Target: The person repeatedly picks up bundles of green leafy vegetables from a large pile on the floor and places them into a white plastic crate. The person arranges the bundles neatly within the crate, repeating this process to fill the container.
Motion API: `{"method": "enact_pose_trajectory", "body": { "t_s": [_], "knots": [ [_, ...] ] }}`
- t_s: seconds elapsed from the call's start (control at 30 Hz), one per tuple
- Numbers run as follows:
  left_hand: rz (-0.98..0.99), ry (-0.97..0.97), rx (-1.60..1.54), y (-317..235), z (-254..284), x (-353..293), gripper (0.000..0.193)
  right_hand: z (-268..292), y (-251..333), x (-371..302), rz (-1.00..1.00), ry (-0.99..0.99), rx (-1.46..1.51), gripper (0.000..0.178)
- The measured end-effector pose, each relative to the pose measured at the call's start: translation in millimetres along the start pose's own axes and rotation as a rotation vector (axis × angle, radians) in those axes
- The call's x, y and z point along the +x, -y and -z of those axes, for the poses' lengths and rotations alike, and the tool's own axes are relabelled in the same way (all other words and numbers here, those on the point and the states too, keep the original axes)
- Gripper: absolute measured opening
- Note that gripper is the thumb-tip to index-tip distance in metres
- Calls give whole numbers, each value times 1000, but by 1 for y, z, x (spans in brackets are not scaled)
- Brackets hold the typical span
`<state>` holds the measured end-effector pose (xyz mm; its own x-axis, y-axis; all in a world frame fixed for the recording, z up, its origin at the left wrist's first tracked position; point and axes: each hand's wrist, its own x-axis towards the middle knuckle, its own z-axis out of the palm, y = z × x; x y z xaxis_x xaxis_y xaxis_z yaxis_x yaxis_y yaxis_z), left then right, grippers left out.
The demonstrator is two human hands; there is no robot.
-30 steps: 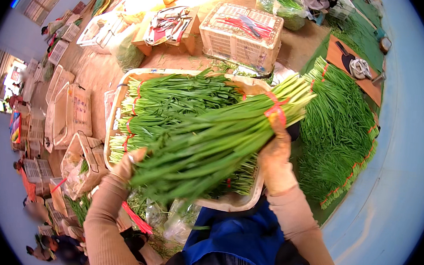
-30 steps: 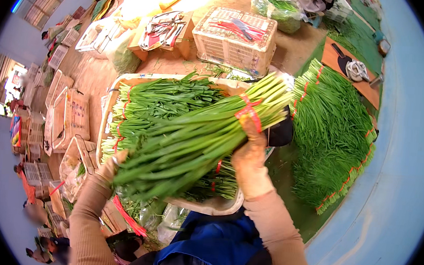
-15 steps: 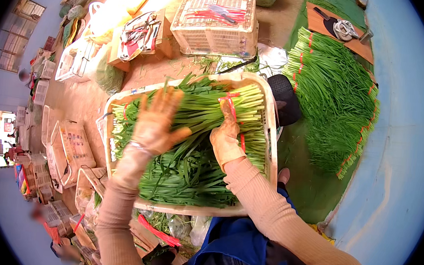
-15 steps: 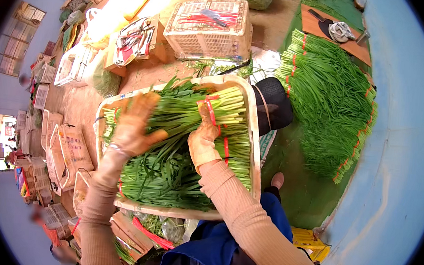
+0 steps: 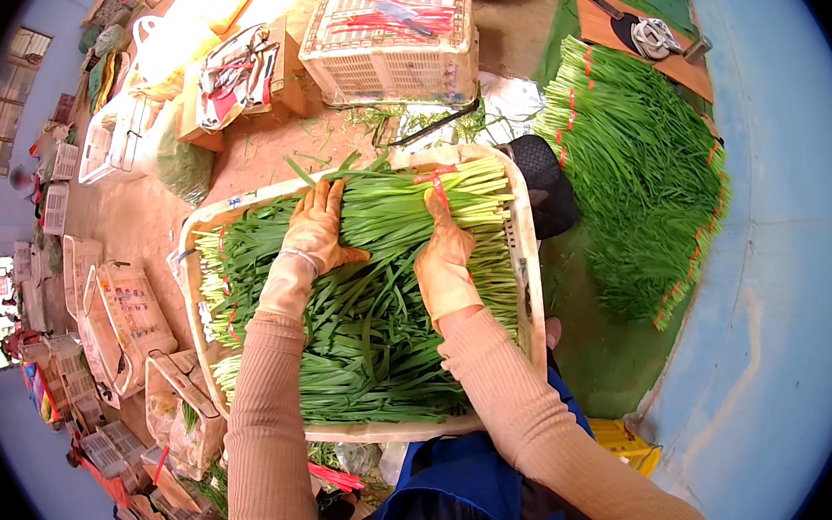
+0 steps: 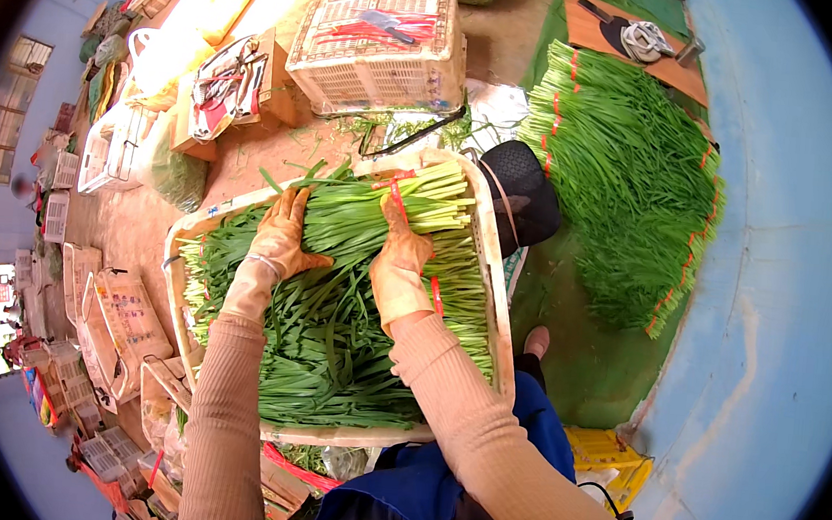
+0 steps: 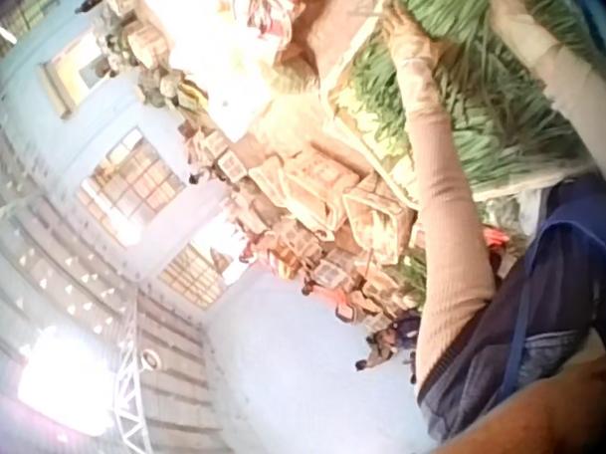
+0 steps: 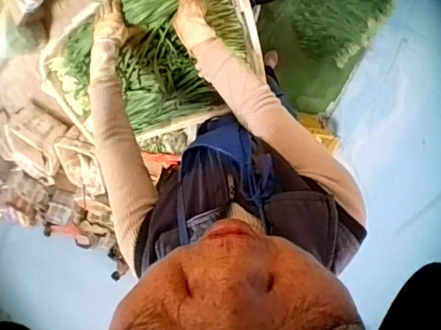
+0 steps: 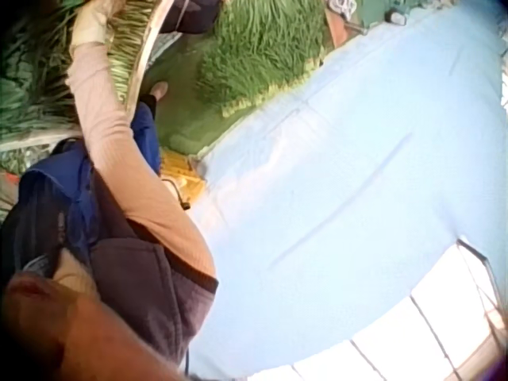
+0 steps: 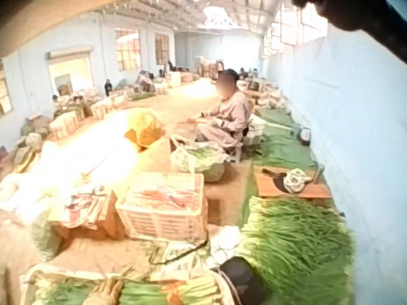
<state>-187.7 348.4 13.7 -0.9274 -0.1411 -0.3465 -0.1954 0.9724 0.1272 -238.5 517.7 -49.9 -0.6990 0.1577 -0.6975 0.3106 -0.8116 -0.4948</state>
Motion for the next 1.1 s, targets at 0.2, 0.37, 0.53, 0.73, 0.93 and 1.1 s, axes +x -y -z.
{"method": "enact_pose_trajectory", "body": {
  "t_s": [0.2, 0.37, 0.53, 0.73, 0.93, 1.1],
  "knots": [
    [-93, 32, -75, 17, -20, 0, 117, 15, 8, -13, -32, 25, -163, 57],
    [-105, 81, -85, 5, -15, 19, 114, 84, 29, 64, -212, 515, -1211, 42],
    [-84, -22, -13, 8, -27, -7, 105, -15, 91, -42, 640, 979, -1837, 29],
    [-7, -202, -104, -13, -58, -20, 95, -118, -46, -12, 1225, 1836, -1668, 50],
    [-84, -348, 4, -2, -65, -42, 103, -101, -35, -2, 1180, 1850, -2010, 47],
    [-155, -498, -185, -3, -59, -26, 112, -70, 23, 7, 672, 1384, -2257, 62]
  ]
}}
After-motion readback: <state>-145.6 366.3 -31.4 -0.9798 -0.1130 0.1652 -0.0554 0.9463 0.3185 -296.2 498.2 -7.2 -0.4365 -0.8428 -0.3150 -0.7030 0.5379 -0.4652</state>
